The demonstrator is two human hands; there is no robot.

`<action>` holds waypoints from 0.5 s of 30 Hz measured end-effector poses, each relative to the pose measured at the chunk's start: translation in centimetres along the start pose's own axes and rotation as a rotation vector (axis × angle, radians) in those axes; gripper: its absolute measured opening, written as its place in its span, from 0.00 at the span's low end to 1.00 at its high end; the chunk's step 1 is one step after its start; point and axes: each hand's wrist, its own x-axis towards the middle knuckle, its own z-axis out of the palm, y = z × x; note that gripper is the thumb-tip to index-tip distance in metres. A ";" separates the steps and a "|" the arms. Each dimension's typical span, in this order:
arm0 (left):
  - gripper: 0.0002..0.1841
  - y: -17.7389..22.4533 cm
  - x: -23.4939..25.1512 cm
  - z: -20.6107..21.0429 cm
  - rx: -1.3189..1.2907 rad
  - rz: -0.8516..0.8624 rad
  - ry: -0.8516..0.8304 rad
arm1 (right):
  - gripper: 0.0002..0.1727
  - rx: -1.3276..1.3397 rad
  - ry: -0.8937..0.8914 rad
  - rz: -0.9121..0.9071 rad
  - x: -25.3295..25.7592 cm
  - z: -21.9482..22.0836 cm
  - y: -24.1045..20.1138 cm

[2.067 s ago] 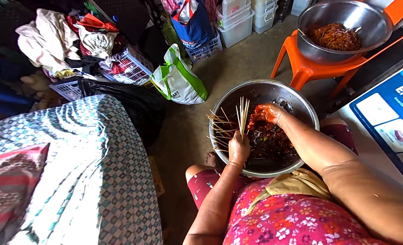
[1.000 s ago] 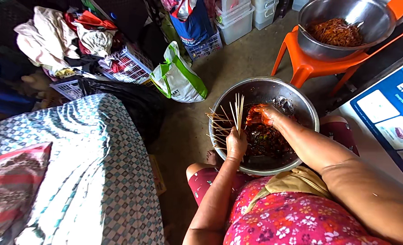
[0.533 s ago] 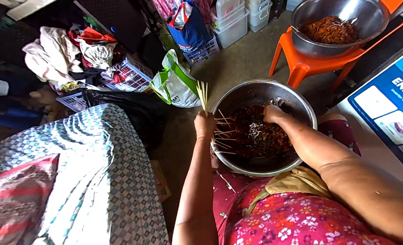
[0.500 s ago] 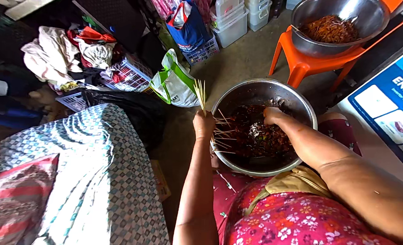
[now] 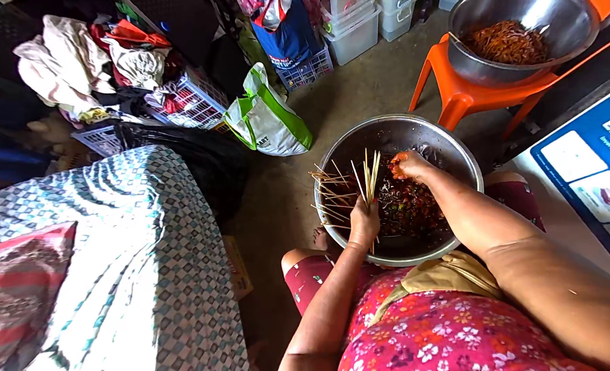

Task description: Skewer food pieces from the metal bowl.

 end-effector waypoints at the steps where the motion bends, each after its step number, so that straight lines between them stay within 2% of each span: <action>1: 0.16 -0.1 0.1 0.0 0.018 -0.002 -0.004 | 0.17 0.159 -0.031 0.041 -0.7 0.0 -0.8; 4: 0.15 -0.1 0.6 -0.6 0.064 0.002 0.029 | 0.17 0.476 -0.120 0.108 -1.5 0.0 -1.8; 8: 0.13 0.1 0.5 -0.7 0.050 0.045 0.042 | 0.16 0.706 -0.151 0.145 -1.3 0.0 -1.7; 13: 0.13 -0.1 0.6 -0.6 0.011 0.047 0.013 | 0.16 0.838 -0.086 0.179 -1.5 0.2 -2.1; 15: 0.14 -0.2 0.6 -0.6 -0.008 0.038 -0.006 | 0.12 0.859 -0.076 0.175 -1.6 0.3 -2.2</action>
